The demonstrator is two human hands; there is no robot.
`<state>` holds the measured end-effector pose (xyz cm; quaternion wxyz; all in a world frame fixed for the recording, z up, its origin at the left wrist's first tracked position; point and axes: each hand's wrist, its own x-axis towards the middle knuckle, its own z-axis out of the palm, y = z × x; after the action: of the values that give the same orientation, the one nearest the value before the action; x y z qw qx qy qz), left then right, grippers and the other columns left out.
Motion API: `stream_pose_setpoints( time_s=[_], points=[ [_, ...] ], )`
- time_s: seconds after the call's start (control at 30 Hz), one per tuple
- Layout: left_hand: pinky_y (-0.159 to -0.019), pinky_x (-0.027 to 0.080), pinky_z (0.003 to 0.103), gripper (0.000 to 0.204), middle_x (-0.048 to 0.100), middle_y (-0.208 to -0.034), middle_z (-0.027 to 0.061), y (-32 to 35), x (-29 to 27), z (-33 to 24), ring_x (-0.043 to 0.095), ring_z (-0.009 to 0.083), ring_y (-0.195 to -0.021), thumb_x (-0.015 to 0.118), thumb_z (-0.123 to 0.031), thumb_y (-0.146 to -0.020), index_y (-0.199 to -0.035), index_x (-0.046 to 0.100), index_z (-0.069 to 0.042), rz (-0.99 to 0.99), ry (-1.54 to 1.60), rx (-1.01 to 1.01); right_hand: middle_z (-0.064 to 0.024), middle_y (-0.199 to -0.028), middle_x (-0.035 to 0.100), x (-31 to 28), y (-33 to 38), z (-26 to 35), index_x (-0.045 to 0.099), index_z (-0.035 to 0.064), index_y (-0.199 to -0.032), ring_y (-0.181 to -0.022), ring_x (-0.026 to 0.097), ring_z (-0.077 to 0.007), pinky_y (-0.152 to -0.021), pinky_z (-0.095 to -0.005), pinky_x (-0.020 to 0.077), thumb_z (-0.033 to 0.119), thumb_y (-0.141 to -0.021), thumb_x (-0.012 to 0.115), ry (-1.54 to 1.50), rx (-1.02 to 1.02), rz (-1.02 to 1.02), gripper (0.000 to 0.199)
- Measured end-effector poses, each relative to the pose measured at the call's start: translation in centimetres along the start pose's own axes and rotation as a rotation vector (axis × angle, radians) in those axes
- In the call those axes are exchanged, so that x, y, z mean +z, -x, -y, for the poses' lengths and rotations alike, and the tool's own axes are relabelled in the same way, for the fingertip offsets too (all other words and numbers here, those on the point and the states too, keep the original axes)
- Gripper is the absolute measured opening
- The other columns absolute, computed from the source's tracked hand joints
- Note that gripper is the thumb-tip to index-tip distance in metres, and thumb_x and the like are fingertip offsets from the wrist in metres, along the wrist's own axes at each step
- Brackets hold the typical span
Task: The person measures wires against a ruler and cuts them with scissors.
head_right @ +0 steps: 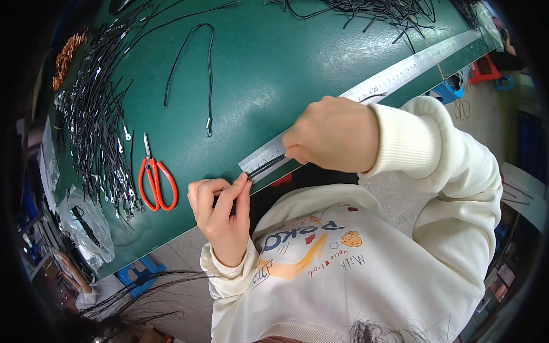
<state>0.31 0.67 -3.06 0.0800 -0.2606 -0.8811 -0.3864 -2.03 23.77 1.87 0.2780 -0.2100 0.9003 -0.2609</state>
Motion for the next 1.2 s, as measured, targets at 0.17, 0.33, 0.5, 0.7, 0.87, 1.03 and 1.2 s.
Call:
stream_pose_setpoints(
  time_s=[0.17, 0.33, 0.5, 0.7, 0.87, 1.03, 1.2],
  points=[
    [-0.067, 0.033, 0.033, 0.023, 0.052, -0.079, 0.0006, 0.4, -0.3, 0.2, 0.047, 0.0201, -0.075, 0.077, -0.005, -0.066, -0.088, 0.070, -0.008, 0.017, -0.014, -0.012, -0.0063, -0.066, 0.065, -1.1, 1.7, -1.1, 0.065, 0.0065, -0.074, -0.060, 0.063, -0.0262, -0.060, -0.0341, 0.0506, 0.011, -0.082, 0.054, -0.162, 0.098, 0.007, 0.014],
    [-0.067, 0.034, 0.034, 0.023, 0.052, -0.078, 0.0008, 0.4, -0.1, 0.2, 0.047, 0.0205, -0.074, 0.077, -0.006, -0.066, -0.088, 0.070, -0.008, 0.029, -0.015, -0.012, -0.0075, -0.070, 0.066, -1.4, 2.8, -1.9, 0.063, 0.0027, -0.075, -0.061, 0.063, -0.0220, -0.060, -0.0297, 0.0496, 0.009, -0.086, 0.053, -0.195, 0.164, 0.014, 0.017],
    [-0.067, 0.034, 0.034, 0.022, 0.051, -0.077, 0.0010, 0.3, 0.0, 0.1, 0.046, 0.0210, -0.074, 0.077, -0.006, -0.066, -0.086, 0.071, -0.008, 0.026, -0.008, -0.031, -0.0066, -0.067, 0.066, -1.9, 2.5, -1.7, 0.064, 0.0042, -0.072, -0.060, 0.064, -0.0228, -0.061, -0.0313, 0.0504, 0.007, -0.083, 0.050, -0.173, 0.241, 0.080, 0.018],
    [-0.064, 0.038, 0.033, 0.020, 0.050, -0.073, 0.0044, 0.1, 0.0, -0.1, 0.046, 0.0215, -0.072, 0.076, 0.003, -0.066, -0.083, 0.069, -0.003, 0.015, -0.011, -0.022, -0.0084, -0.065, 0.065, -1.7, 2.7, -1.6, 0.067, 0.0062, -0.072, -0.061, 0.064, -0.0258, -0.062, -0.0347, 0.0522, 0.009, -0.081, 0.051, -0.083, 0.247, 0.073, 0.018],
    [-0.064, 0.038, 0.033, 0.021, 0.049, -0.073, 0.0044, 0.2, 0.0, -0.1, 0.046, 0.0216, -0.072, 0.076, 0.003, -0.065, -0.084, 0.070, -0.003, 0.013, -0.019, -0.027, -0.0126, -0.065, 0.064, -1.9, 1.9, -1.3, 0.068, 0.0040, -0.075, -0.063, 0.065, -0.0296, -0.064, -0.0375, 0.0539, 0.011, -0.083, 0.051, 0.029, 0.268, 0.113, 0.021],
    [-0.066, 0.036, 0.034, 0.022, 0.049, -0.075, 0.0023, 0.5, 0.2, 0.2, 0.046, 0.0213, -0.074, 0.077, -0.001, -0.065, -0.085, 0.070, -0.006, 0.014, -0.023, -0.029, -0.0116, -0.065, 0.066, -2.2, 1.4, -1.1, 0.068, -0.0008, -0.074, -0.057, 0.064, -0.0249, -0.061, -0.0323, 0.0529, 0.012, -0.084, 0.057, 0.124, 0.349, 0.181, 0.020],
    [-0.067, 0.034, 0.035, 0.022, 0.050, -0.076, 0.0003, 0.6, 0.1, 0.3, 0.046, 0.0210, -0.075, 0.078, -0.005, -0.065, -0.086, 0.071, -0.010, 0.024, -0.029, -0.034, -0.0169, -0.062, 0.063, -2.0, 1.3, -1.4, 0.066, -0.0013, -0.071, -0.062, 0.065, -0.0322, -0.063, -0.0394, 0.0549, 0.016, -0.084, 0.051, 0.084, 0.375, 0.174, 0.027]
  ],
)
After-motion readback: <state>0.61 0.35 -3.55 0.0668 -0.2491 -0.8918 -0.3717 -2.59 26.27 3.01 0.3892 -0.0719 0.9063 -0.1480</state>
